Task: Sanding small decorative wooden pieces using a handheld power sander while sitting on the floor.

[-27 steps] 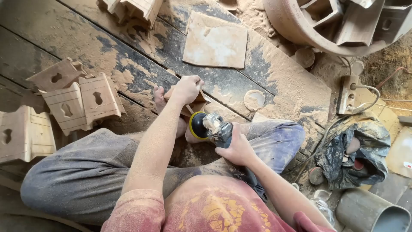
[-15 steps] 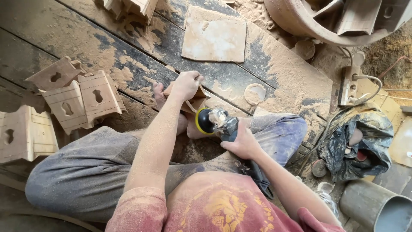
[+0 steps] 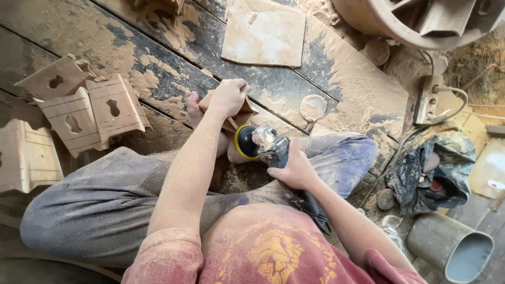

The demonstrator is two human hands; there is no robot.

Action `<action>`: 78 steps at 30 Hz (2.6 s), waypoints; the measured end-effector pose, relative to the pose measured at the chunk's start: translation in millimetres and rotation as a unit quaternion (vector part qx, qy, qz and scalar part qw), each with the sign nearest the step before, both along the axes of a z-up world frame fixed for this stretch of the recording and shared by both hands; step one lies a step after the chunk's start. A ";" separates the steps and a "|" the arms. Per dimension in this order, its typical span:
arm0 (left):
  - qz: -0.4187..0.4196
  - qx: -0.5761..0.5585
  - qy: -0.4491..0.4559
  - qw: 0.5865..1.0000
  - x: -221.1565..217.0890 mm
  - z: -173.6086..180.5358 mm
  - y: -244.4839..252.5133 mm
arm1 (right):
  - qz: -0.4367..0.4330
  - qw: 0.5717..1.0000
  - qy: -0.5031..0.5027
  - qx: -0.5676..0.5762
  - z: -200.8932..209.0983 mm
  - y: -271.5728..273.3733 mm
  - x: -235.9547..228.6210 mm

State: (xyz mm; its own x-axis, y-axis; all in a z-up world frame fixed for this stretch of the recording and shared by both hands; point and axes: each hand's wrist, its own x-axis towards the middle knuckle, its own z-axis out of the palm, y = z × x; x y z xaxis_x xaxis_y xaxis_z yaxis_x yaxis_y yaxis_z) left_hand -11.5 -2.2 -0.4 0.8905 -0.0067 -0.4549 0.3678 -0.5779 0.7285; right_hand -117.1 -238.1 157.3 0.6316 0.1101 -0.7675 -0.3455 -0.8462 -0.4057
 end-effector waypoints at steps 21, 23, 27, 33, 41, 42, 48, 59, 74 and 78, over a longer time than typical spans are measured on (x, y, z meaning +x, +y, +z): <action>-0.004 0.001 0.009 1.000 7.6 -0.7 -3.8 | -0.029 0.999 -0.019 -0.015 4.7 -6.3 -1.2; -0.008 0.001 0.017 1.000 4.4 1.9 -2.9 | -0.023 1.000 -0.009 -0.013 1.6 -1.4 -3.2; -0.011 0.007 0.021 1.000 4.4 9.8 -3.6 | -0.001 1.000 -0.002 -0.013 2.2 6.1 -0.7; -0.008 0.015 0.024 1.000 4.4 12.0 -5.0 | -0.002 1.000 -0.001 -0.006 1.1 4.2 1.4; -0.008 0.024 0.007 1.000 2.9 16.9 -2.4 | -0.013 1.000 -0.021 -0.003 6.6 -0.9 3.7; -0.010 0.026 0.009 1.000 1.1 12.9 -3.7 | -0.021 1.000 -0.021 0.002 5.0 -2.3 1.0; -0.002 0.021 -0.001 1.000 -2.2 7.0 -1.9 | -0.011 1.000 -0.012 0.004 8.2 4.6 3.1; -0.012 -0.029 -0.028 0.999 1.2 10.6 18.7 | -0.074 0.995 -0.038 0.048 18.0 -13.3 1.1; 0.080 0.128 -0.067 0.986 -58.6 20.2 60.6 | -0.304 0.891 -0.028 0.337 -19.5 -72.2 6.6; 0.061 0.135 -0.018 0.989 -70.5 -8.2 52.3 | -0.310 0.881 0.005 0.357 -6.0 -61.5 9.0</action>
